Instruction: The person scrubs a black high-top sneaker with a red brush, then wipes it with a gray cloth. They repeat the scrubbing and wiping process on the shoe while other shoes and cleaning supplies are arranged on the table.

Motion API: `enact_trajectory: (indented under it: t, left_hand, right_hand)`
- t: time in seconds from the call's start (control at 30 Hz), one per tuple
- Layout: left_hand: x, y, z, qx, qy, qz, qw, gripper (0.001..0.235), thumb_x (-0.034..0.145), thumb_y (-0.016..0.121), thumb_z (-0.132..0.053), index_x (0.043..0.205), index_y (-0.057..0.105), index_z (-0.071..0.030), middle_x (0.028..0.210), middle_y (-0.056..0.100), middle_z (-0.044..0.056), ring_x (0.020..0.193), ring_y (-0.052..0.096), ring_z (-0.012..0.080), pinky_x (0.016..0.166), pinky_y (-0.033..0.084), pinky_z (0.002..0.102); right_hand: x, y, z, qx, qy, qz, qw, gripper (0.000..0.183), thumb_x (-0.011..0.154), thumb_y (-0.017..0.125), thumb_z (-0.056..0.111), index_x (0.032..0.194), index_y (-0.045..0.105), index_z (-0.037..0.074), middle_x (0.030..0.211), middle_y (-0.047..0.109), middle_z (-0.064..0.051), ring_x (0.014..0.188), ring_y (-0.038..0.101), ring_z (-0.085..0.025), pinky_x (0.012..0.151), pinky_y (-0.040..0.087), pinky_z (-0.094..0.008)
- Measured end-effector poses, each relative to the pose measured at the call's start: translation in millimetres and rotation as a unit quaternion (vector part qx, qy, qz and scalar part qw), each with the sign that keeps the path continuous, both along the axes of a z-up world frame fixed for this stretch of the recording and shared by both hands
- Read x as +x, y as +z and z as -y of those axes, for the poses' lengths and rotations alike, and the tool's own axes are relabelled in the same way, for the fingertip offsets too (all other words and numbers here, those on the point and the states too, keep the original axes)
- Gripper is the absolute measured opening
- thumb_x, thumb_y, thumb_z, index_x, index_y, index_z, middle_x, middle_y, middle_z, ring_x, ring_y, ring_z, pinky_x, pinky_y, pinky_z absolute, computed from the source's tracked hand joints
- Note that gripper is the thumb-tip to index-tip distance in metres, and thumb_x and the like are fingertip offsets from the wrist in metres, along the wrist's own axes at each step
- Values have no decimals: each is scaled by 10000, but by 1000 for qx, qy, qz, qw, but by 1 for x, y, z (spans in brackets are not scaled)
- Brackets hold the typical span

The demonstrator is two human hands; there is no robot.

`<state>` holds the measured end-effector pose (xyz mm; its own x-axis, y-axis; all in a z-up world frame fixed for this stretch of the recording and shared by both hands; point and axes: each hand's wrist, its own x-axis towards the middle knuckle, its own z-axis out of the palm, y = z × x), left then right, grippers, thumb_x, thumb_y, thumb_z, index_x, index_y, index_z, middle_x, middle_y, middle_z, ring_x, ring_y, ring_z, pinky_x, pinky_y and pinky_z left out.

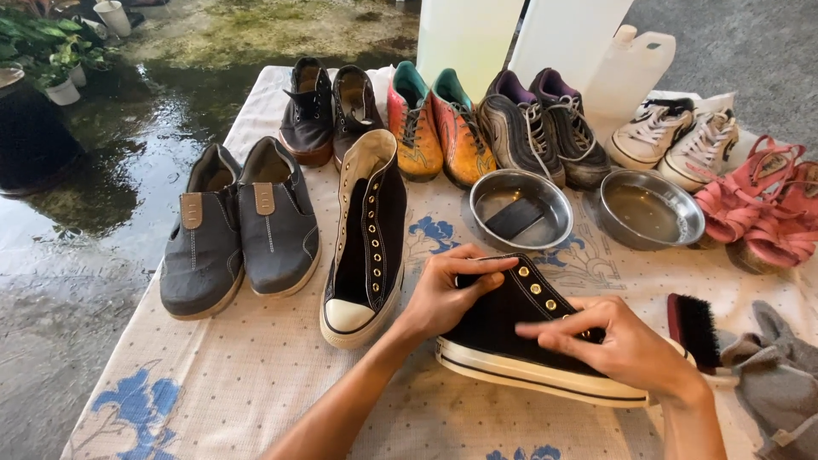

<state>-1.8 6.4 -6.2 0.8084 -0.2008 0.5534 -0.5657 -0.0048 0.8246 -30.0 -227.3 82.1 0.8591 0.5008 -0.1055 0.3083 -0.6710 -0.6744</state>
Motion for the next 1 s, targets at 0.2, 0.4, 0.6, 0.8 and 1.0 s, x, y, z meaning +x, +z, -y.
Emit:
enact_trajectory:
  t: [0.2,0.4,0.6,0.8,1.0]
  left_hand:
    - [-3,2,0,-3,-11,-4,1000,250,999,692,-218,1240,745,-177,925,644,-15,875,585,102,829,438,232]
    - [-6,6,1,-18,-35,-18,999,248,1000,687,-216,1233,747,-159,990,683,7,933,621,112,855,457,228]
    - [-4,4,0,0,-28,-13,1000,273,997,680,-269,1240,745,-161,970,675,2,921,611,111,860,445,232]
    - [-5,9,1,-18,-35,-16,999,277,991,685,-254,1251,735,-171,1080,724,34,1023,658,137,932,480,251]
    - [-3,7,2,-73,-52,-65,994,269,978,702,-176,1236,749,-119,1056,716,45,1009,639,133,915,486,226]
  right_hand:
    - [-5,-3,-4,148,-46,24,988,390,858,634,221,1212,741,94,1292,732,-23,1206,681,-87,1072,483,-259]
    - [1,-20,17,133,69,17,989,587,907,518,380,1412,551,84,1504,546,-24,1391,478,-107,1170,285,-309]
    - [-7,-2,7,59,-31,-18,998,416,832,602,418,1077,884,235,993,921,6,849,756,-78,797,495,-225]
    - [-8,-7,11,159,-112,45,980,698,848,663,293,1522,487,247,610,434,44,561,277,-90,499,248,-254]
    - [-17,-22,33,77,-211,365,904,296,882,674,289,1121,753,133,1108,752,-38,820,744,-112,518,531,-194]
